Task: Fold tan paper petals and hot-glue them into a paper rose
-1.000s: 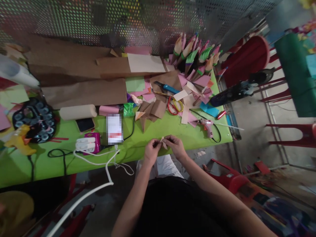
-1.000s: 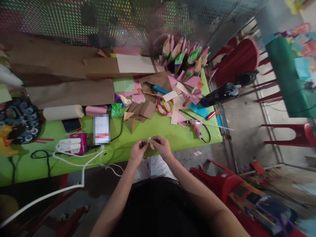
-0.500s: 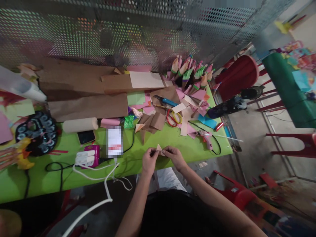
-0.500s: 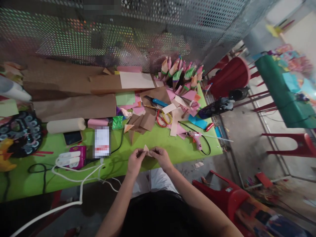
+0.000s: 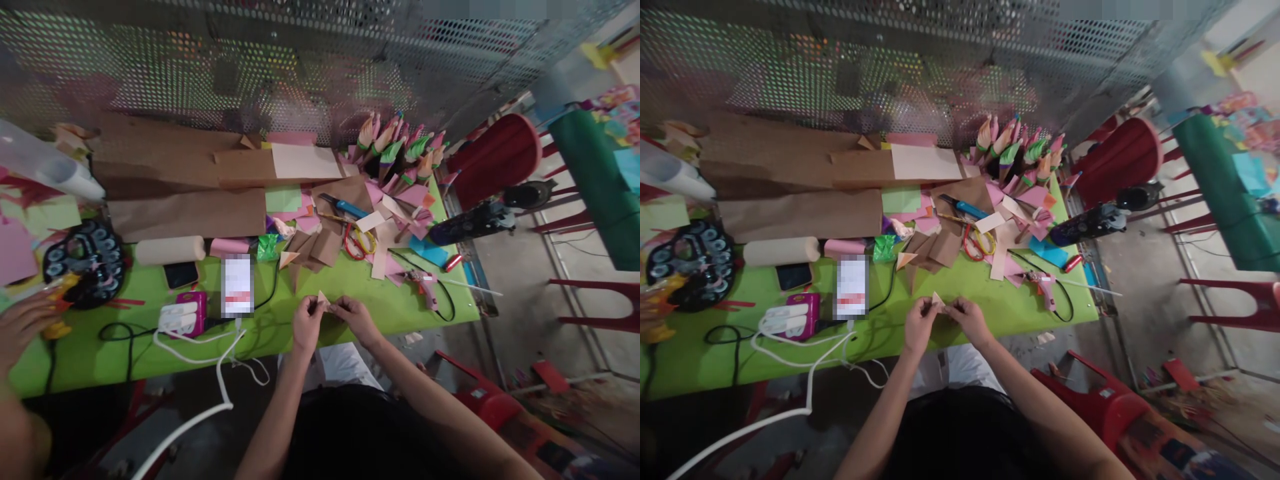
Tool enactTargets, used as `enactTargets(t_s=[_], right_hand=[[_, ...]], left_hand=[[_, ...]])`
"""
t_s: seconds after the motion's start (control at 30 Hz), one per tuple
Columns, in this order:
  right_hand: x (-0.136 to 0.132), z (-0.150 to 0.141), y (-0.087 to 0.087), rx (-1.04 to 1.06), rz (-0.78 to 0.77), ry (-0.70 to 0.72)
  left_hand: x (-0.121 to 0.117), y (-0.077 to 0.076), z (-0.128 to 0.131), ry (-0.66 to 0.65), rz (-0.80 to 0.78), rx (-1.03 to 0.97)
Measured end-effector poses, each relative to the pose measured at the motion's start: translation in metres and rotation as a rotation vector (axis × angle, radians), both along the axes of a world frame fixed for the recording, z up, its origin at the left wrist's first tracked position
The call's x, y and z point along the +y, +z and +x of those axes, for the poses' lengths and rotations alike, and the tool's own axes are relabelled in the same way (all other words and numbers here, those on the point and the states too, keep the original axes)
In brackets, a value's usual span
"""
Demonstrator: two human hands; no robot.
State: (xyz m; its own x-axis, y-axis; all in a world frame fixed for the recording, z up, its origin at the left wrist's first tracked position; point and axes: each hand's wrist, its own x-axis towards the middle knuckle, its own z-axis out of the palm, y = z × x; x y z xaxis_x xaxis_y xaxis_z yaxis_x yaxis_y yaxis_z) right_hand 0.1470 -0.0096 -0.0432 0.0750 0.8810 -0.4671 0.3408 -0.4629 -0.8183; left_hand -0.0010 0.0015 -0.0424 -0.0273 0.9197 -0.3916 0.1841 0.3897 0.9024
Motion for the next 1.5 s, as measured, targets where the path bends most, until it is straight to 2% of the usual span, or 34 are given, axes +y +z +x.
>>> enactTargets(t_s=[0.13,0.2,0.27,0.4,0.57,0.6,0.7,0.8,0.93,1.03,1.13,1.2,1.27,1.33,1.4,1.5], right_hand=[[0.005,0.004,0.000,-0.191,0.037,0.026],[0.005,0.004,0.002,-0.272,0.059,0.060],[0.007,0.004,0.004,-0.342,0.078,0.102],[0.028,0.015,0.013,-0.447,0.133,0.160],[0.095,0.043,0.033,-0.527,0.276,0.131],[0.107,0.044,0.037,-0.547,0.357,0.153],[0.131,0.024,0.044,-0.478,0.509,0.326],[0.140,-0.018,0.045,-0.443,0.546,0.492],[0.150,-0.069,0.042,-0.526,0.296,0.438],[0.159,-0.082,0.041,-0.494,0.150,0.379],[0.163,-0.066,0.047,-0.316,0.227,0.294],[0.159,-0.041,0.057,-0.211,0.314,0.266],[0.149,-0.010,0.069,-0.140,0.351,0.296],[0.134,0.020,0.079,-0.096,0.306,0.407],[0.118,0.042,0.083,-0.157,0.216,0.500],[0.097,0.050,0.072,-0.251,0.080,0.604]], left_hand=[[-0.011,-0.005,0.004,0.037,0.310,0.345],[-0.018,-0.006,0.004,-0.084,0.472,0.508],[-0.025,-0.006,0.003,-0.269,0.574,0.614],[-0.036,-0.008,-0.002,-0.513,0.614,0.768],[-0.040,-0.008,-0.007,-0.658,0.585,0.860],[-0.040,-0.008,-0.008,-0.668,0.584,0.863],[-0.041,-0.009,-0.009,-0.673,0.593,0.857],[-0.042,-0.010,-0.007,-0.653,0.594,0.858],[-0.045,-0.007,-0.004,-0.626,0.588,0.842],[-0.048,-0.003,-0.004,-0.633,0.550,0.838],[-0.052,0.000,-0.007,-0.647,0.493,0.854],[-0.053,0.001,-0.008,-0.659,0.471,0.862],[-0.053,0.002,-0.010,-0.675,0.461,0.864],[-0.052,0.003,-0.010,-0.685,0.458,0.861],[-0.050,0.004,-0.010,-0.684,0.456,0.853],[-0.046,0.005,-0.010,-0.682,0.453,0.848]])
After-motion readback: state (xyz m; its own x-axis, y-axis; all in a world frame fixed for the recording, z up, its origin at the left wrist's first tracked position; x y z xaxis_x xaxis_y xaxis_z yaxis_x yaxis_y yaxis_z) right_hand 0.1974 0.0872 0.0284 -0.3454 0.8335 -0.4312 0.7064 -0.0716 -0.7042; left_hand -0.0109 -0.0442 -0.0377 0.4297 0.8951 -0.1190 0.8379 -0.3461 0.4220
